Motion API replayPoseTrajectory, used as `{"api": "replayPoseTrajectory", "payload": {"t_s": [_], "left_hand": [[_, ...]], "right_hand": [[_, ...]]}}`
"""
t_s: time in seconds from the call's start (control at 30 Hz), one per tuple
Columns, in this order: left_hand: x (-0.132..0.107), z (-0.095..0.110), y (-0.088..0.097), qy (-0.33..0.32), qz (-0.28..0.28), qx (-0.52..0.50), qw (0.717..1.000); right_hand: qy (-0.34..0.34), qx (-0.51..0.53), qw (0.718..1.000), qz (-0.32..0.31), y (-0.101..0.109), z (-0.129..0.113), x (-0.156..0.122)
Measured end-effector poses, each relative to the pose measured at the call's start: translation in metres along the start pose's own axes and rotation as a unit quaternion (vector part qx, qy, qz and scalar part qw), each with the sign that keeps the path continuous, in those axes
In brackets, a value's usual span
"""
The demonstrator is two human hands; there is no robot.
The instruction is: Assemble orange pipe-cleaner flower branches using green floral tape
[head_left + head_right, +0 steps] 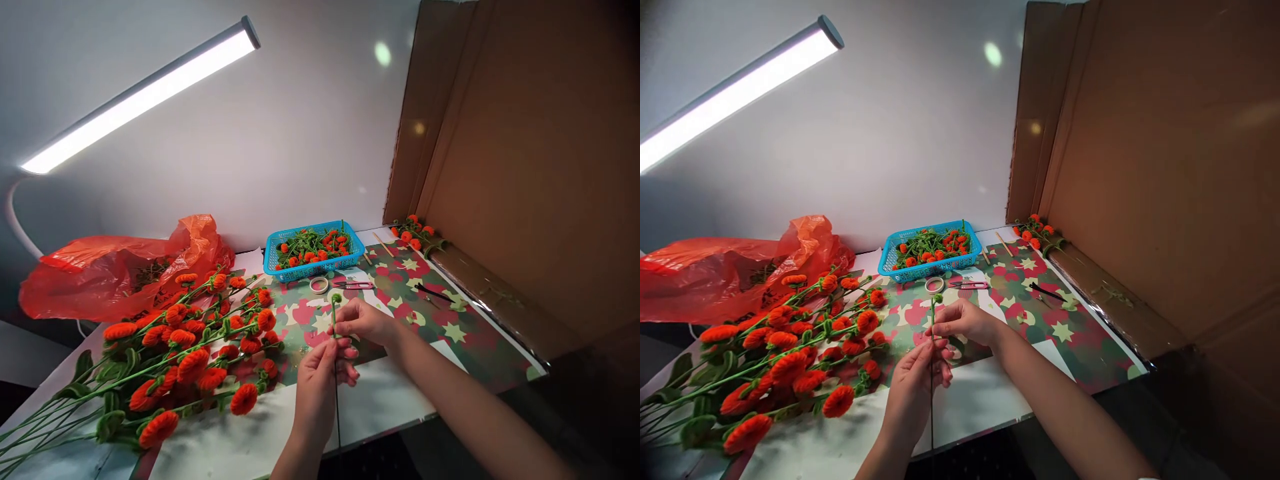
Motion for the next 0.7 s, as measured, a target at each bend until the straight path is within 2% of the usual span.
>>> {"api": "replayPoseTrajectory", "payload": {"t_s": [0.13,0.23,0.3,0.4,0.57,0.63,0.7], "left_hand": [[-0.002,0.015,0.009,-0.133,0.066,0.123,0.981],[-0.001,0.019,0.009,-0.147,0.070,0.140,0.977],[0.002,0.017,0.007,-0.109,0.054,0.092,0.988],[0.006,0.010,0.007,-0.008,0.046,-0.031,0.998],[0.007,0.000,0.001,0.129,0.009,-0.179,0.975],[0.007,-0.003,-0.001,0.155,-0.007,-0.210,0.965],[0.008,-0.005,-0.001,0.151,-0.015,-0.213,0.965]], "right_hand": [[0.014,-0.027,0.999,0.020,0.001,-0.003,0.002],[0.045,-0.056,0.996,0.043,0.001,-0.010,0.001],[0.050,-0.060,0.996,0.050,-0.001,-0.013,0.000],[0.027,-0.041,0.998,0.038,-0.007,-0.012,-0.002],[-0.036,0.018,0.999,0.016,-0.012,-0.002,-0.001],[-0.052,0.037,0.998,0.019,-0.013,0.002,0.000],[-0.063,0.045,0.997,0.030,-0.012,0.004,0.001]]}}
Point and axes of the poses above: each hand's wrist, its own x-axis towards the middle knuckle, its own y-axis out of the back of the hand, z = x × y, the point moved 6 cm from there along x, towards the middle knuckle, and after that the axes turned 11 degrees about z, right-handed, at the moved point
